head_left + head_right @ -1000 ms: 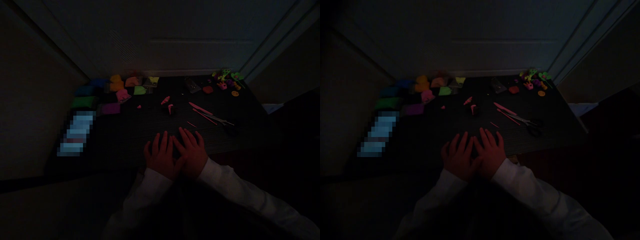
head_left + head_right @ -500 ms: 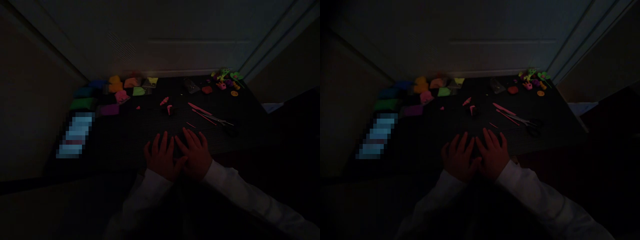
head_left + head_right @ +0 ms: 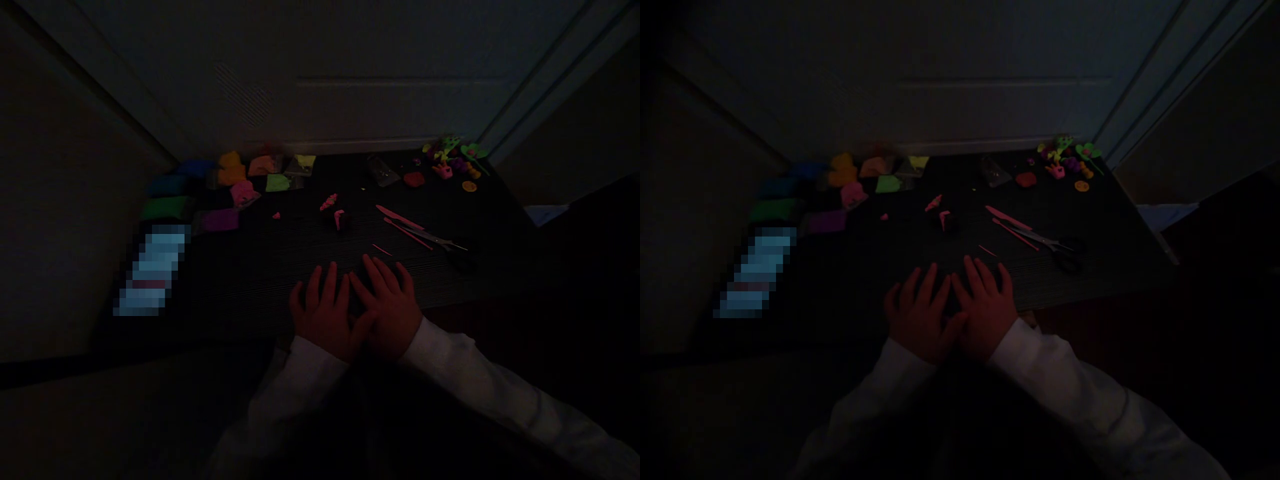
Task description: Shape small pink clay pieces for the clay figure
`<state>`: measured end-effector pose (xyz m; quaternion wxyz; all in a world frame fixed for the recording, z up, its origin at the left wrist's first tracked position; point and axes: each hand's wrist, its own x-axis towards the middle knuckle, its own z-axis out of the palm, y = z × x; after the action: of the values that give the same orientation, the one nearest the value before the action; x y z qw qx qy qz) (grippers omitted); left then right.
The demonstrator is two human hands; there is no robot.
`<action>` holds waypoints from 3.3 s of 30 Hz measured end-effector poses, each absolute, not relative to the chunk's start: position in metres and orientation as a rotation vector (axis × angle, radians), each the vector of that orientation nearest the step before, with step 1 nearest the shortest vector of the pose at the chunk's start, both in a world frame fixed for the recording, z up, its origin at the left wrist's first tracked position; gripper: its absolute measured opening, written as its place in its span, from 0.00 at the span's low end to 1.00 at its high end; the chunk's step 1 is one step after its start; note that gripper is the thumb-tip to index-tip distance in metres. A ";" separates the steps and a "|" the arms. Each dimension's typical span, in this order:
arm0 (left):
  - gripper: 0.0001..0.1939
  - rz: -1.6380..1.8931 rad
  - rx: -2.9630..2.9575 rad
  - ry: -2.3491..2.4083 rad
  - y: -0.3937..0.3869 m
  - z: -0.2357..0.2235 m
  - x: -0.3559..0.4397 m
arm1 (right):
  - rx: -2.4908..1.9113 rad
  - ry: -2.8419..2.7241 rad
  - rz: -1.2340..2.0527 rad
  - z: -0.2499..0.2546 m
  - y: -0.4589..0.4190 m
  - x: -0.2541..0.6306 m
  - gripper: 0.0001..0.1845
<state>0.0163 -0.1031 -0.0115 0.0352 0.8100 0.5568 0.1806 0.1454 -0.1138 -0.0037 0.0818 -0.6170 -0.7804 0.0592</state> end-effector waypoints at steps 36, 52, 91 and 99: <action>0.30 0.534 2.482 1.775 -0.105 -0.012 0.012 | -1.862 -2.316 0.130 -0.008 -0.114 0.149 0.31; 0.29 0.509 2.498 1.774 -0.106 -0.012 0.010 | -1.862 -2.354 0.141 -0.006 -0.117 0.149 0.31; 0.29 0.508 2.511 1.775 -0.104 -0.014 0.009 | -1.906 -2.340 0.119 -0.005 -0.119 0.158 0.33; 0.30 0.484 2.503 1.768 -0.104 -0.014 0.009 | -1.903 -2.351 0.109 -0.004 -0.119 0.159 0.33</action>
<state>0.0085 -0.1041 -0.0142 0.0194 0.8066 0.5698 0.1560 0.1590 -0.1193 -0.0045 0.0577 -0.6277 -0.7755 0.0360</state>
